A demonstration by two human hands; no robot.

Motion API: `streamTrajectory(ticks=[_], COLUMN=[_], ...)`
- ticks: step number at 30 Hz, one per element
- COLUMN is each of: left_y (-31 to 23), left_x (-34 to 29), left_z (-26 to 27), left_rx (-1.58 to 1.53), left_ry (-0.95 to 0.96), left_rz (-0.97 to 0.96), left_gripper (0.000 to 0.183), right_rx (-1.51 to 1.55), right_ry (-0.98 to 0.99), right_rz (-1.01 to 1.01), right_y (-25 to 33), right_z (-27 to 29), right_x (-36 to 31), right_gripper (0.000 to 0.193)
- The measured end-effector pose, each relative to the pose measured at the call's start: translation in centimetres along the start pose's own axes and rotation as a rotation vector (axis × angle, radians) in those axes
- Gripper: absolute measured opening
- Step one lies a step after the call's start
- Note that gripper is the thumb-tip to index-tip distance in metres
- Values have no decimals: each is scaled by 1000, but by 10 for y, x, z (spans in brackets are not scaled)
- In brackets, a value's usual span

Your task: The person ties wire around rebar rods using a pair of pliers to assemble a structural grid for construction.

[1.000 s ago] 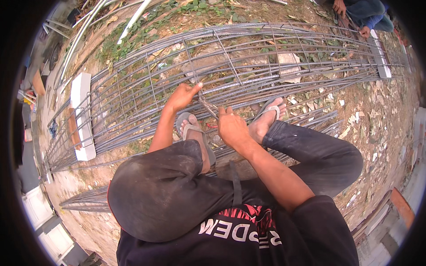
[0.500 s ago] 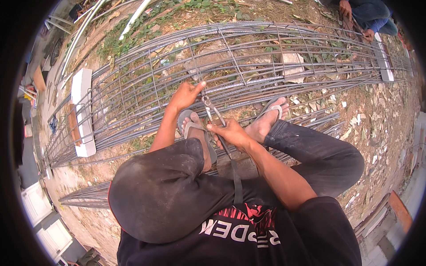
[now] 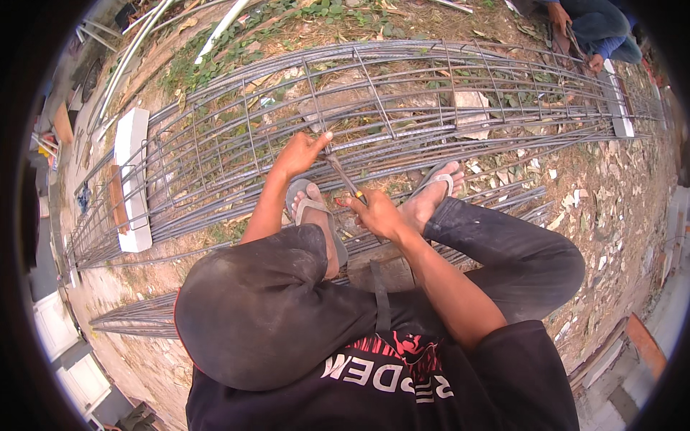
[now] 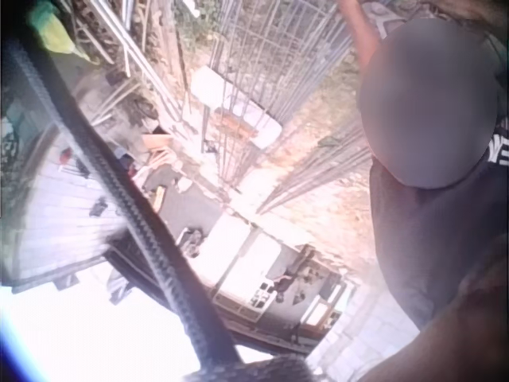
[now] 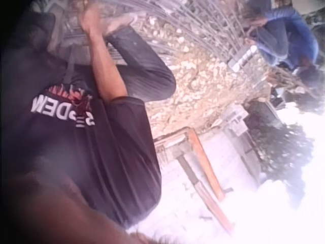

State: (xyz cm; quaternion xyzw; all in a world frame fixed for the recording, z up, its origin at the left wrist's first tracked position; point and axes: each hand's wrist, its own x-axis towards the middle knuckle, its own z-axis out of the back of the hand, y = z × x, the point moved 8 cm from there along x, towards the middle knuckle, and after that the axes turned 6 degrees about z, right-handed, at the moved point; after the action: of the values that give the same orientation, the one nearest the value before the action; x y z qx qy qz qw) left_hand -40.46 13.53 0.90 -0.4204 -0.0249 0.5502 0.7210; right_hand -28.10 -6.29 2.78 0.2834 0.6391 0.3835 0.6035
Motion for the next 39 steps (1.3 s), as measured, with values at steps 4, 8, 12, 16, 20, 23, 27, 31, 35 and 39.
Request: streamTrajectory(ticks=[4,8,12,16,20,23,27,31,35,39], left_y=[0,-2,8,0,0,-10,-3,9,-27,15], left_x=[-3,-4,-1,0,2,1,-11,-10,7,-3], left_z=[0,-1,-1,-1,0,-4,9,5,-19,-5], left_rx=[-12,18,-3,52,72,68,19,34,61,94], left_ry=[-3,1,-17,-17,-2,39,25,3,7,-2], left_rz=[-24,-11,-35,-11,-15,-21,-5,17,-100,20], left_gripper=[86,86,86,86,87,86,85,83,82,85], right_rx=[-509,-546,-804,-910,-792,808,320,-566,-1051,-562], right_ry=[-227,-235,-101,-30,-134,216,305,-226,-676,-327], right_rz=[220,87,144,217,288,-152,-121,60,450,259], right_y=[15,31,32,39,21,-22,-5,18,27,-7], right_z=[-6,-11,26,57,29,-24,-12,26,44,5], right_x=[-3,-9,5,22,8,8,4,-7,-52,-4], right_gripper=[56,55,46,43,40,38,36,51,41,44])
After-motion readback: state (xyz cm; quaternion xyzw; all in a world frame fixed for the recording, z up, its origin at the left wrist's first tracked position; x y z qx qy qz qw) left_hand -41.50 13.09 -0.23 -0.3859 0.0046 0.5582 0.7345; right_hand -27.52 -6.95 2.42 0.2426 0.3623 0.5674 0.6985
